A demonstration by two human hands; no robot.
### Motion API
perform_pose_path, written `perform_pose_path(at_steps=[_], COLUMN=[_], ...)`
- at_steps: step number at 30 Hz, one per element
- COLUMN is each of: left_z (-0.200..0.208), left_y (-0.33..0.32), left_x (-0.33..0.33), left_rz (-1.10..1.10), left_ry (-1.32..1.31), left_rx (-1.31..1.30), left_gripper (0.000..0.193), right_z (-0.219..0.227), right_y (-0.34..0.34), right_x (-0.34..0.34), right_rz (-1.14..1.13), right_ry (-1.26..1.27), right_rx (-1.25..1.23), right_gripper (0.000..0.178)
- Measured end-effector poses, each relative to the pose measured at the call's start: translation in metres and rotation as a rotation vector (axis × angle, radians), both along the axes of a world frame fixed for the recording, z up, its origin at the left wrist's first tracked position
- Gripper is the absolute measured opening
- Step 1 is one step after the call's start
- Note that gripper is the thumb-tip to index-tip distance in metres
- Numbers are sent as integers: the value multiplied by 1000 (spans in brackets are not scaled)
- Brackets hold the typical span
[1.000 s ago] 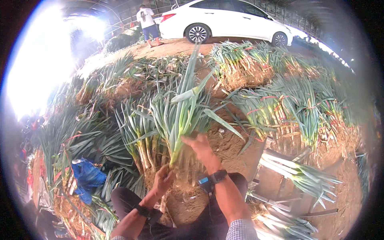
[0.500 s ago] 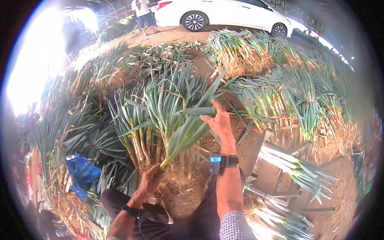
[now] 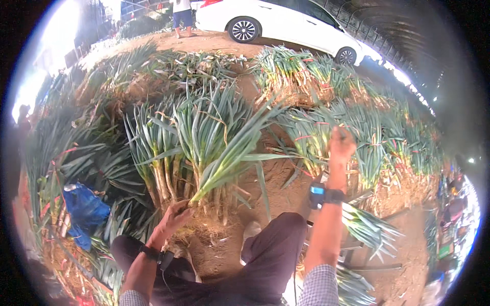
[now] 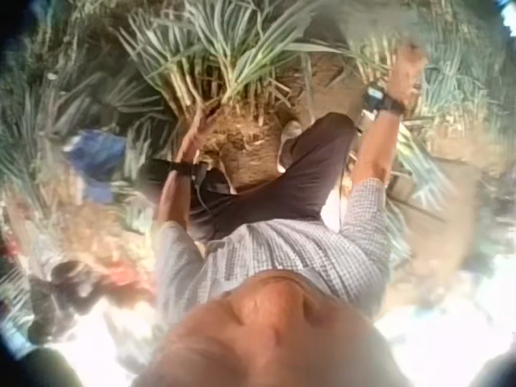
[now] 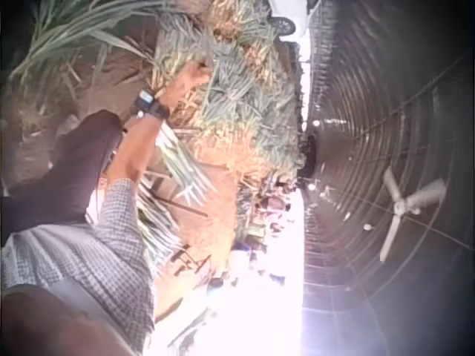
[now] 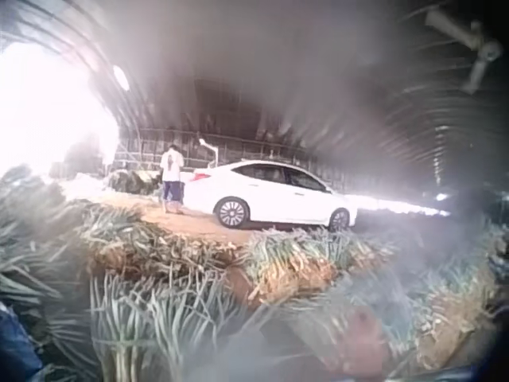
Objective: The person sorts bundles of leeks, using a knife to cut red ties and pulling off outer leaves by hand. They handle individual stalks one at a time and move bundles aside.
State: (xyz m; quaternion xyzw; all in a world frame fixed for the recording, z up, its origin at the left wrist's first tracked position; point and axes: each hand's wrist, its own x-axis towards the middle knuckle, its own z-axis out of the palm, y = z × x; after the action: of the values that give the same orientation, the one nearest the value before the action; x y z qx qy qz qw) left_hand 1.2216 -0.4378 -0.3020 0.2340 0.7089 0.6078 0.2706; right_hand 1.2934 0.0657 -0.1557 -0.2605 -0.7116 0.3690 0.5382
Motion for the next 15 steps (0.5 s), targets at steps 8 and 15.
perform_pose_path(at_steps=[8, 15], left_z=[-31, -34], left_y=[11, 42], left_x=[-19, -14], left_rz=[99, 223], left_ry=[-281, -285], left_rx=[187, 315], left_gripper=[46, 47], right_z=[4, -39], right_y=[-32, 18], right_x=[80, -2], right_rz=[-48, -72], right_ry=[-699, -1001], right_rx=[507, 557], right_gripper=[29, 39])
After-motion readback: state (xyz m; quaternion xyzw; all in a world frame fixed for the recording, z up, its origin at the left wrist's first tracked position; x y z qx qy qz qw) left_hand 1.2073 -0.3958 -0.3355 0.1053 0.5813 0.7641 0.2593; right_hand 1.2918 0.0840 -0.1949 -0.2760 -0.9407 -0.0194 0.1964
